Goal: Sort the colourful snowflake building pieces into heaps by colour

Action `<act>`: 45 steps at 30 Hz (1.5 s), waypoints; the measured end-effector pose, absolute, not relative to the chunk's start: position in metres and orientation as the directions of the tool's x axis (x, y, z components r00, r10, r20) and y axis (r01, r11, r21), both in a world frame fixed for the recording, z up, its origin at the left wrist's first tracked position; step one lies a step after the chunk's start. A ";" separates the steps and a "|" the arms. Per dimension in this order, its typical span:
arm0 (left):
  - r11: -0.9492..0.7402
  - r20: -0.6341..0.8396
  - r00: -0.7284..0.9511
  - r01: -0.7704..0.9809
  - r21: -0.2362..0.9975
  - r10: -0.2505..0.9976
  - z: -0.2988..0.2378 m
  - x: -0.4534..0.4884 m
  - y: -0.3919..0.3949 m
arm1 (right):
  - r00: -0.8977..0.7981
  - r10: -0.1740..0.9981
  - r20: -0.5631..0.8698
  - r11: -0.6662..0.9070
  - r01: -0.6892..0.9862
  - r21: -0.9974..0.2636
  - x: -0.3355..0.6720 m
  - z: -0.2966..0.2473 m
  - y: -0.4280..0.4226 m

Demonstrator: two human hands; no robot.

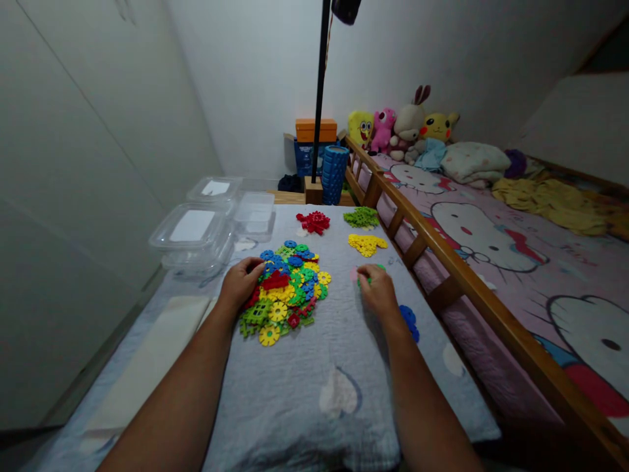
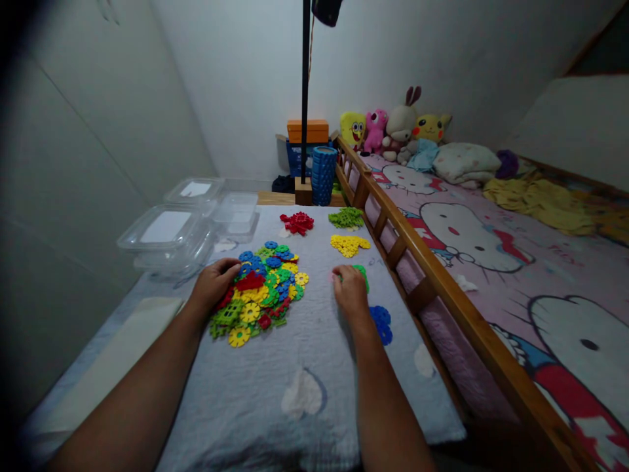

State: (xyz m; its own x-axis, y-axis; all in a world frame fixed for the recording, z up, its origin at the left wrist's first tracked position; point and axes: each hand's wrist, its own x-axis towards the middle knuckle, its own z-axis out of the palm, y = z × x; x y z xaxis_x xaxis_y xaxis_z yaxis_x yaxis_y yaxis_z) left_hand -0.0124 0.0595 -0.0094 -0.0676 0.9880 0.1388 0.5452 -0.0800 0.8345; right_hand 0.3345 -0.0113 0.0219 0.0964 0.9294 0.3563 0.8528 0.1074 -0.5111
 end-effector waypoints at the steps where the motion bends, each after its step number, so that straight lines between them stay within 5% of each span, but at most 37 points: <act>1: -0.078 0.136 -0.068 0.543 0.836 0.988 -0.009 -0.012 0.059 | 0.015 0.941 0.339 0.167 0.850 -0.500 0.320 0.019 -0.012; 10: -0.080 0.134 -0.059 0.546 0.834 0.989 -0.008 -0.012 0.059 | -0.219 0.960 0.172 0.270 0.884 -0.382 0.274 -0.015 -0.004; 31: -0.085 0.135 -0.049 0.557 0.826 0.990 -0.008 -0.013 0.060 | -0.177 0.971 0.161 0.211 0.950 -0.229 0.283 0.009 -0.003; 39: -0.082 0.134 -0.052 0.557 0.826 0.990 -0.006 -0.012 0.058 | 0.050 0.960 0.276 0.057 0.929 -0.366 0.355 0.053 0.052; 45: -0.081 0.129 -0.045 0.562 0.823 0.991 -0.009 -0.013 0.060 | 0.366 0.918 0.151 -0.234 0.810 -0.538 0.422 0.049 0.095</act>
State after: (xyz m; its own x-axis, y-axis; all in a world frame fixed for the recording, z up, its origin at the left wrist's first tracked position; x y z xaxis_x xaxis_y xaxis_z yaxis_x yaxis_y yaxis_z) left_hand -0.0134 0.0598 -0.0089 -0.0454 0.9906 0.1288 0.5617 -0.0813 0.8233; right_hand 0.4220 0.0946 0.0491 0.3659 0.9184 0.1506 0.8096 -0.2342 -0.5382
